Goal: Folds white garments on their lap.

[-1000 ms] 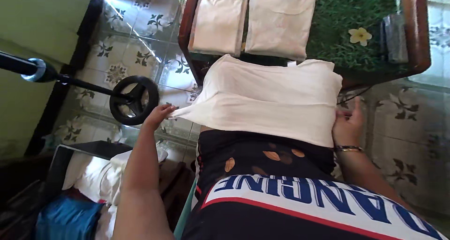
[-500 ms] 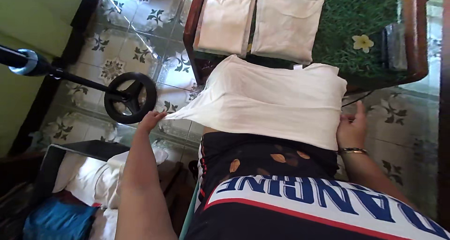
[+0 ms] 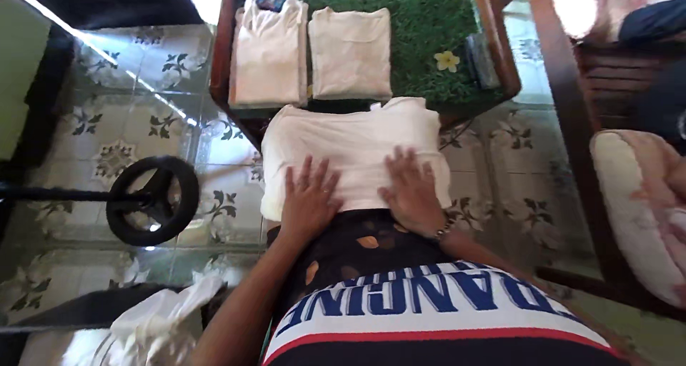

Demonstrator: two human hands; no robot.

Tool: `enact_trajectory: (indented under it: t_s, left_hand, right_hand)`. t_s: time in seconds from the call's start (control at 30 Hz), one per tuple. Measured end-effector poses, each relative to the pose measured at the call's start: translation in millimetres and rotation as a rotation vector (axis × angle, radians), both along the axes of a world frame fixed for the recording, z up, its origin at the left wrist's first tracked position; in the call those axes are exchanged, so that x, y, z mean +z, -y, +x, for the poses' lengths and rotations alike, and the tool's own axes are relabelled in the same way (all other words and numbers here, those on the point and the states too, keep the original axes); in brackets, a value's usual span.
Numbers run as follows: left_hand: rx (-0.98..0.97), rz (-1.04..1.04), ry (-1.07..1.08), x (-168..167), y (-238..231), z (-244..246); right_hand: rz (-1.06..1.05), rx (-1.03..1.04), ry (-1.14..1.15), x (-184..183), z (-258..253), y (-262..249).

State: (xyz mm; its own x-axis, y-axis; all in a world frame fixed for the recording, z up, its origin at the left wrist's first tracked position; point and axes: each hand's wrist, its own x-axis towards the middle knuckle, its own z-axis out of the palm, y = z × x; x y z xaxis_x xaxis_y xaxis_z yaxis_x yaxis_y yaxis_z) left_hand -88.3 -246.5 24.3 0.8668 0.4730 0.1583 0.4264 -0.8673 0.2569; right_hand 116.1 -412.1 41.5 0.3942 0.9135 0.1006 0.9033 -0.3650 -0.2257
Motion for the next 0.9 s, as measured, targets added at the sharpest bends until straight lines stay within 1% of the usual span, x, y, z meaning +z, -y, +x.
enact_trajectory:
  t_s: [0.07, 0.13, 0.2, 0.27, 0.3, 0.4, 0.43, 0.47, 0.53, 0.57, 0.6, 0.63, 0.67, 0.7, 0.77, 0.8, 0.83, 0.87, 0.9]
  left_hand:
    - [0.037, -0.010, -0.054, -4.7, -2.0, 0.2]
    - [0.116, -0.062, -0.059, -3.8, -11.6, -8.6]
    - [0.177, -0.138, -0.026, -8.4, -21.0, -19.4]
    - [0.230, -0.233, 0.065, -15.6, -29.6, -29.2]
    - [0.256, -0.299, 0.115, -19.0, -32.5, -34.7]
    - [0.365, -0.615, 0.237, -24.2, -34.9, -49.2]
    - [0.411, -0.698, 0.256, -23.8, -35.2, -53.3]
    - [0.455, -0.739, 0.239, -23.6, -36.1, -58.3]
    - [0.526, -0.668, 0.085, -26.5, -43.6, -68.9]
    - [0.567, -0.599, 0.022, -28.8, -49.0, -73.7]
    - [0.616, -0.517, -0.002, -28.4, -52.7, -77.7]
    - [0.657, -0.433, -0.002, -23.9, -55.7, -80.2]
    - [0.678, -0.355, 0.016, -12.8, -58.4, -78.1]
    - [0.663, -0.296, 0.040, 6.0, -59.1, -69.5]
    - [0.529, -0.165, 0.045, 48.8, -47.8, -36.6]
    - [0.427, -0.110, 0.025, 64.1, -35.9, -15.2]
    - [0.312, -0.051, 0.001, 70.0, -21.6, 7.2]
    - [0.203, -0.006, -0.031, 69.5, -6.9, 29.2]
    - [0.115, 0.003, -0.070, 65.1, 6.6, 48.8]
  right_hand:
    - [-0.100, -0.042, 0.023, -6.9, 11.1, 1.4]
    - [-0.111, -0.131, -0.058, -6.2, 25.0, 6.6]
    - [-0.051, -0.193, -0.184, -9.0, 39.9, 13.2]
    - [0.059, -0.234, -0.340, -18.7, 55.9, 18.3]
    - [0.115, -0.251, -0.441, -24.8, 62.3, 21.4]
    - [0.155, -0.302, -0.741, -29.5, 73.5, 31.7]
    - [0.159, -0.324, -0.823, -27.2, 74.2, 34.4]
    - [0.162, -0.362, -0.904, -21.5, 73.6, 36.0]
    - [0.149, -0.476, -1.022, -11.5, 75.3, 35.8]
    - [0.133, -0.556, -1.036, -14.8, 78.8, 36.1]
    - [0.112, -0.622, -1.001, -25.9, 85.9, 38.4]
    - [0.082, -0.665, -0.894, -38.2, 94.3, 41.5]
    - [0.075, -0.681, -0.730, -40.4, 100.4, 42.0]
    - [0.101, -0.647, -0.539, -30.7, 101.5, 38.2]
    - [0.304, -0.444, -0.163, -2.1, 85.3, 17.9]
    - [0.387, -0.308, -0.051, 8.8, 67.9, 2.7]
    - [0.427, -0.169, 0.009, 16.4, 44.5, -13.7]
    - [0.391, -0.049, 0.004, 22.7, 19.1, -28.6]
    - [0.307, 0.050, -0.027, 25.8, -3.1, -40.7]
